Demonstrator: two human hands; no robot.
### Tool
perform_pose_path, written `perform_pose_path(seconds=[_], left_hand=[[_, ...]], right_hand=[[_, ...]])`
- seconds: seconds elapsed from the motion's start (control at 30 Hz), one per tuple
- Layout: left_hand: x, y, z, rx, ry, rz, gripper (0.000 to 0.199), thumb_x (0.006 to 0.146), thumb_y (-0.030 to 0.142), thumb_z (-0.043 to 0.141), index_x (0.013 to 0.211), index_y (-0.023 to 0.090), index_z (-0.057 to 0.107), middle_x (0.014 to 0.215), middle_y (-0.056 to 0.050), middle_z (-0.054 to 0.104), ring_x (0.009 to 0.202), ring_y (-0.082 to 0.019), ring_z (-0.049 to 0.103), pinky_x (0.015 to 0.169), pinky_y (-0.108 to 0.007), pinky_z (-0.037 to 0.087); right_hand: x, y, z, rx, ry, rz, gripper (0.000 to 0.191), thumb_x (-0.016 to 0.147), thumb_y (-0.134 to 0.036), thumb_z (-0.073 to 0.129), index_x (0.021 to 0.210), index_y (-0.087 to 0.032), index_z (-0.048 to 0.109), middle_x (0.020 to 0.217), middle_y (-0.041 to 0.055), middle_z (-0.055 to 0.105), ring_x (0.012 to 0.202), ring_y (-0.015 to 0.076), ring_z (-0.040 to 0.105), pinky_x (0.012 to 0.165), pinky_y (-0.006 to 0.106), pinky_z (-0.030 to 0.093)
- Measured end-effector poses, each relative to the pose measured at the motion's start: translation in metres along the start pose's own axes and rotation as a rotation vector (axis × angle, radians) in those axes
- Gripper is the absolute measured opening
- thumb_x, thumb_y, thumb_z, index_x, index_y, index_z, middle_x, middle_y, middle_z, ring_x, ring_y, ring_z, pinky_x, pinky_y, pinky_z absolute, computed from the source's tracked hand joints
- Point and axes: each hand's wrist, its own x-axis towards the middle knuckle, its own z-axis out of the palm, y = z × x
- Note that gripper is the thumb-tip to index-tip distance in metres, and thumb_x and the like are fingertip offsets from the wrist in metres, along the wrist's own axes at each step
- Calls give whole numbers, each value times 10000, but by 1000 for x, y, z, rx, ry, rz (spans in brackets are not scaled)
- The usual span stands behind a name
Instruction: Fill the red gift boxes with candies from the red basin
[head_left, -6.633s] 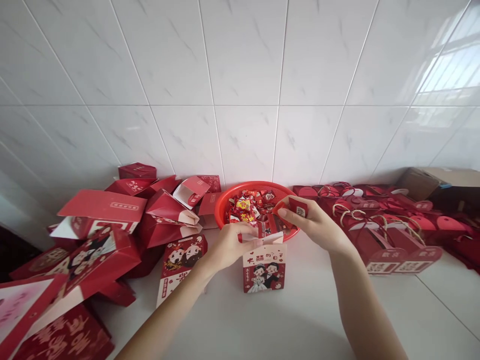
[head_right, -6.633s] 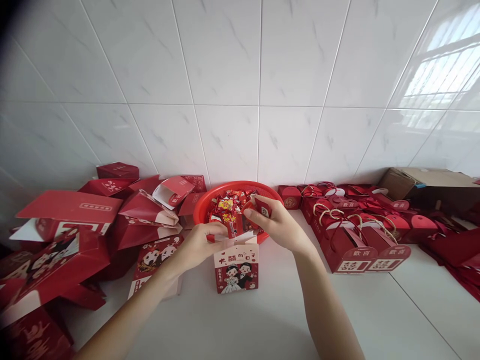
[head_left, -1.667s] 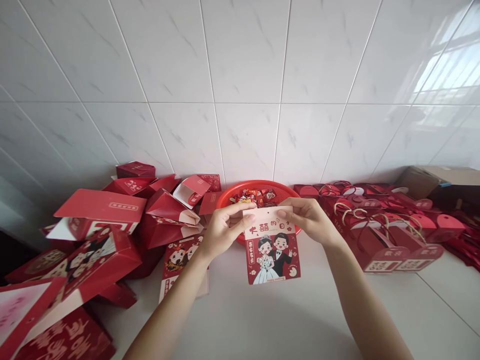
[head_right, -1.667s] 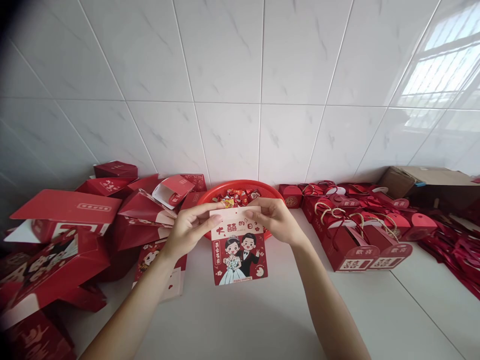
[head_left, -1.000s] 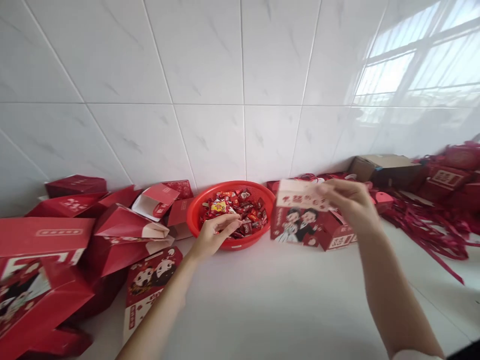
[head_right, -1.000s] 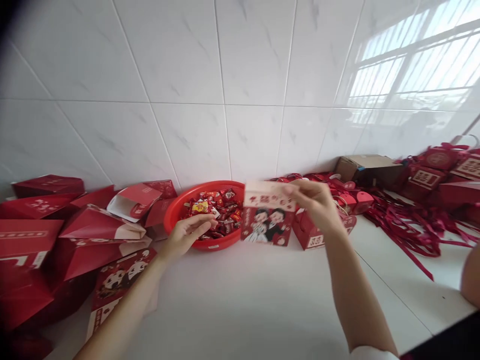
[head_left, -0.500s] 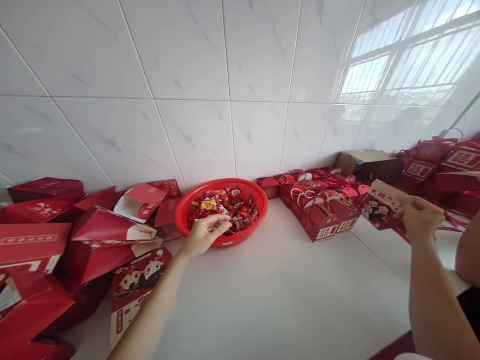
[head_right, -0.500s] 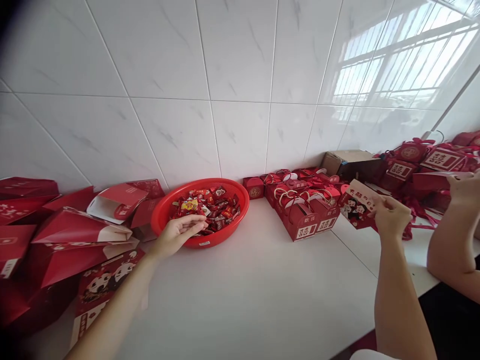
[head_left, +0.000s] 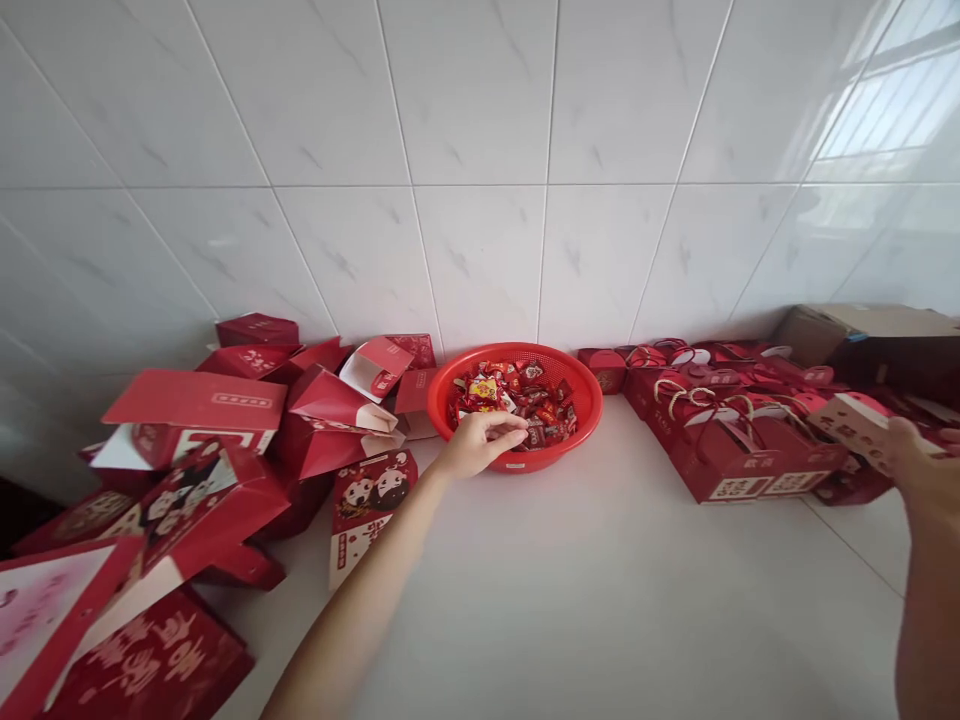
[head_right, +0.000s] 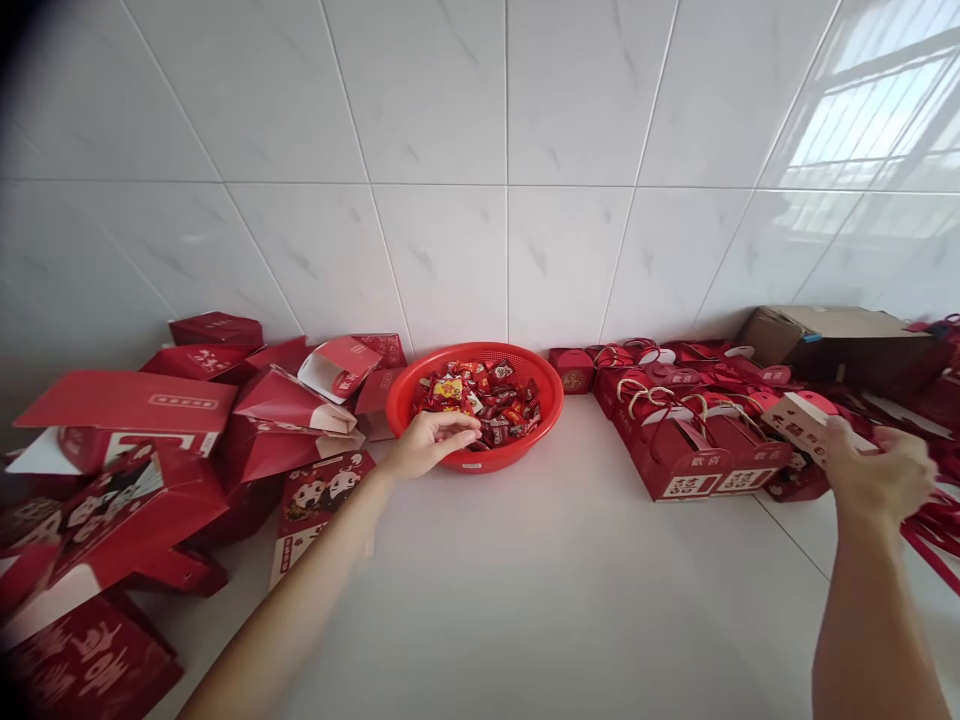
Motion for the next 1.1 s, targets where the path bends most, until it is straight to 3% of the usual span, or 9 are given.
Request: perform_pose_path(seconds=[0.1,0.2,0.3,0.47,0.57,0.67,0.83,1.0,1.1], left_hand=[[0,0,1,-41,-5,-4,354,801,469,726,970,162,770,987,-98,798,920,-246,755,868,-377,606],[-1,7,-6,-67,-13,9,362,812,481,712,985,168,773,1014,-101,799,932,-251,756,878,-390,606],[-10,24,-30,56,31,53,335,836,467,690,991,185,781,1058,-96,796,975,-261,749,913,-395,595],[-44,45,-98,314,547,60,308,840,420,675,1029,194,766,1078,-79,785,1011,-261,726,956,-402,573],[-62,38,-134,535,895,92,258,840,367,651,1016,209,754,1158,-82,748,1120,-273,677,1053,-431,511],[-67,23,-152,722,1024,-10,257,831,371,658,1025,225,743,1216,-104,698,1250,-308,587,1126,-459,438],[-51,9,-148,783,1003,-365,322,868,453,613,1011,182,710,1177,-191,679,1290,-407,521,1079,-560,425],[-42,11,-143,864,952,-532,124,839,273,601,877,183,676,1092,-159,728,1190,-344,615,1022,-433,485],[-43,12,-143,869,880,-580,293,828,316,618,1068,162,684,1157,-170,723,1223,-348,608,1031,-429,484]], right_hand=[[-14,-46,-9,29,102,128,211,603,-329,843,709,-193,722,831,248,682,720,342,622,600,502,399],[-48,-106,-25,328,-83,-26,232,687,-343,712,827,-162,748,852,191,711,497,206,531,481,403,381],[-94,-161,-41,626,-379,-263,222,767,-352,637,867,-178,733,775,91,693,527,176,579,480,318,426],[-174,-220,-54,884,-987,-648,148,908,-295,589,890,-211,708,781,56,701,594,153,597,539,276,469],[-222,-239,-56,993,-1295,-804,178,950,-244,528,901,-213,697,851,79,724,704,176,641,596,280,491],[-265,-249,-57,1013,-1484,-907,174,949,-196,517,927,-198,690,880,73,716,648,144,594,592,259,467],[-309,-260,-56,1027,-1613,-973,133,898,-133,577,907,-180,701,887,56,722,611,124,580,603,242,455],[-316,-266,-52,1036,-1672,-911,132,884,-117,595,907,-184,707,905,44,727,639,121,597,627,229,466],[-315,-266,-48,1037,-1687,-851,132,872,-105,598,895,-179,706,879,39,713,623,113,590,617,222,460]])
